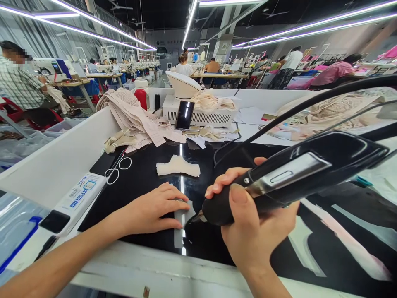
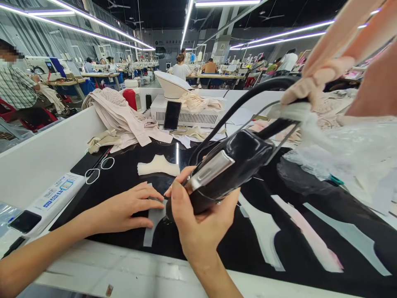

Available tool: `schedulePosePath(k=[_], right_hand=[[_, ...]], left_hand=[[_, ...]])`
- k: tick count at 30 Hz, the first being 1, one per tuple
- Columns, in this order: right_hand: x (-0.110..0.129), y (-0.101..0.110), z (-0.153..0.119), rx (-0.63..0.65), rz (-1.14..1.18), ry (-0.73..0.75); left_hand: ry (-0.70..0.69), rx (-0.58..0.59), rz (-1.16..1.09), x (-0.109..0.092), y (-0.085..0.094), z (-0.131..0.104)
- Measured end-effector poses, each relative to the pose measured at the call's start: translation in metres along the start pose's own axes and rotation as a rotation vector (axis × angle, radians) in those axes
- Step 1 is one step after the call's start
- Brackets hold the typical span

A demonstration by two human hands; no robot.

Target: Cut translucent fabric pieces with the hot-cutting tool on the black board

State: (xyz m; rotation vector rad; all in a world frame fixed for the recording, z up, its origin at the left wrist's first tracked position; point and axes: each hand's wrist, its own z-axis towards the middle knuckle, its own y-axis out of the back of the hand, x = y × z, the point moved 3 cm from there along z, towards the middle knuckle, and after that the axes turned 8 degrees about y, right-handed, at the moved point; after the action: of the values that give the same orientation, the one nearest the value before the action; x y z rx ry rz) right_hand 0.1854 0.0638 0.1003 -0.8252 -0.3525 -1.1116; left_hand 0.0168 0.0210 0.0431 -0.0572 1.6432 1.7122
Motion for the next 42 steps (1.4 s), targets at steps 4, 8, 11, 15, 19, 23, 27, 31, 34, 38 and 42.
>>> schedulePosePath(k=[4, 8, 11, 15, 19, 23, 27, 31, 34, 38, 42], right_hand=[[-0.002, 0.001, 0.003, -0.028, -0.022, 0.002], [-0.007, 0.0, 0.003, -0.028, -0.054, 0.014], [-0.011, 0.001, 0.002, -0.033, -0.061, 0.009], [-0.012, 0.004, 0.001, -0.033, -0.061, -0.008], [-0.011, 0.005, 0.001, -0.02, -0.062, -0.015], [-0.011, 0.004, 0.0, -0.013, -0.059, -0.018], [-0.012, 0.004, -0.001, -0.033, -0.066, -0.028], [-0.009, 0.002, 0.001, -0.035, -0.066, -0.028], [-0.008, 0.002, 0.002, -0.052, -0.061, -0.034], [-0.009, 0.002, 0.001, -0.028, -0.073, -0.017], [-0.012, 0.002, -0.001, -0.03, -0.085, -0.031]], left_hand=[[0.025, 0.02, -0.032, -0.006, 0.0, 0.0], [0.037, 0.058, -0.045, -0.007, -0.004, -0.001], [0.029, 0.064, -0.04, -0.005, -0.005, -0.002], [0.026, 0.066, -0.046, -0.003, -0.005, -0.002], [0.036, 0.072, -0.065, -0.002, -0.005, -0.002], [0.041, 0.082, -0.077, -0.003, -0.004, -0.002], [0.039, 0.095, -0.067, -0.002, -0.004, -0.002], [0.033, 0.094, -0.063, -0.002, -0.004, -0.002], [0.024, 0.086, -0.069, -0.002, -0.004, -0.002], [0.021, 0.074, -0.07, -0.002, -0.004, -0.002], [0.016, 0.073, -0.076, -0.002, -0.004, -0.002]])
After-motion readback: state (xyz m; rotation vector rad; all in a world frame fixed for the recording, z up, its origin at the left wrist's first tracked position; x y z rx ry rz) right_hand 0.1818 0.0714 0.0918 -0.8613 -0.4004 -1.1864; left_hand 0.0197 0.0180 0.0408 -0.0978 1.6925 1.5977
